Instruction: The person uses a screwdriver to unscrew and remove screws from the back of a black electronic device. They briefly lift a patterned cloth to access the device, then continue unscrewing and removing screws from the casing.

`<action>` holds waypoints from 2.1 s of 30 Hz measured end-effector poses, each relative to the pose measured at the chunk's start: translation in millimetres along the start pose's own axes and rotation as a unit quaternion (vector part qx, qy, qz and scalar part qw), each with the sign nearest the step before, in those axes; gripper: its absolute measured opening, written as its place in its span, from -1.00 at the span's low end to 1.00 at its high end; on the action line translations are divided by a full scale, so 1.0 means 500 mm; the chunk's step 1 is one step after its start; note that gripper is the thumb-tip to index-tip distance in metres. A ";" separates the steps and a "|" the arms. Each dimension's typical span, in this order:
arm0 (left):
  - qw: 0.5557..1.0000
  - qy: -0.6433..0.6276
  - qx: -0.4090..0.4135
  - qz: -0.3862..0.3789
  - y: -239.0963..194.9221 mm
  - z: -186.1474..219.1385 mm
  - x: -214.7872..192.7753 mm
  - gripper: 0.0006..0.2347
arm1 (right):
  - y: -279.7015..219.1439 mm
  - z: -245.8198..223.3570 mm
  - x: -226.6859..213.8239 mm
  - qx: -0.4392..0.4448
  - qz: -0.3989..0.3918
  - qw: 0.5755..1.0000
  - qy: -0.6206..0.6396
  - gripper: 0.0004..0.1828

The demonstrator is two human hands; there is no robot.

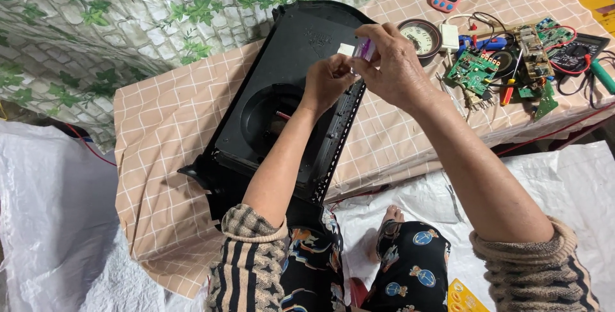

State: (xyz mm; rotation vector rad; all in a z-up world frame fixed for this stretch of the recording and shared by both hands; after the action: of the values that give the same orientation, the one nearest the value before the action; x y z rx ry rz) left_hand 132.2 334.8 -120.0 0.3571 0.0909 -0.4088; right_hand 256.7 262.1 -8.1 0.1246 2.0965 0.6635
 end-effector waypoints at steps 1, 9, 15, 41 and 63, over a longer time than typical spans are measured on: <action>1.000 0.000 0.001 0.000 0.002 -0.001 0.006 -0.86 | 0.000 0.003 0.004 0.000 0.000 1.000 -0.001 -0.58; 0.998 -0.009 0.002 -0.062 0.013 -0.005 0.008 -0.55 | 0.008 -0.017 -0.013 -0.067 0.026 0.997 -0.023 -0.50; 0.998 -0.037 0.052 -0.026 0.008 -0.003 0.018 -0.71 | 0.010 -0.019 -0.021 -0.051 -0.018 0.998 -0.025 -0.45; 0.992 -0.096 0.013 -0.081 0.017 0.011 0.012 -0.77 | 0.019 -0.022 -0.017 -0.073 -0.021 0.997 -0.010 -0.56; 0.997 -0.065 0.030 -0.001 0.012 0.020 0.028 -0.87 | 0.019 -0.004 -0.004 -0.011 -0.003 0.998 -0.068 -0.82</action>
State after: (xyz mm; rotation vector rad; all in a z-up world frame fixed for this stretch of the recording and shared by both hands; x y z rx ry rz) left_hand 147.3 331.1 -110.8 0.3882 -0.0487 -0.4374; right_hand 254.6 268.7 -1.0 0.1454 1.9582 0.6566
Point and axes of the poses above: each hand's wrist, its own y-axis towards the middle knuckle, its own x-axis out of the palm, z = x × y, the point moved 5 cm from there along y, towards the middle knuckle, and after that the axes turned 2 degrees about -y, right-handed, at the moved point
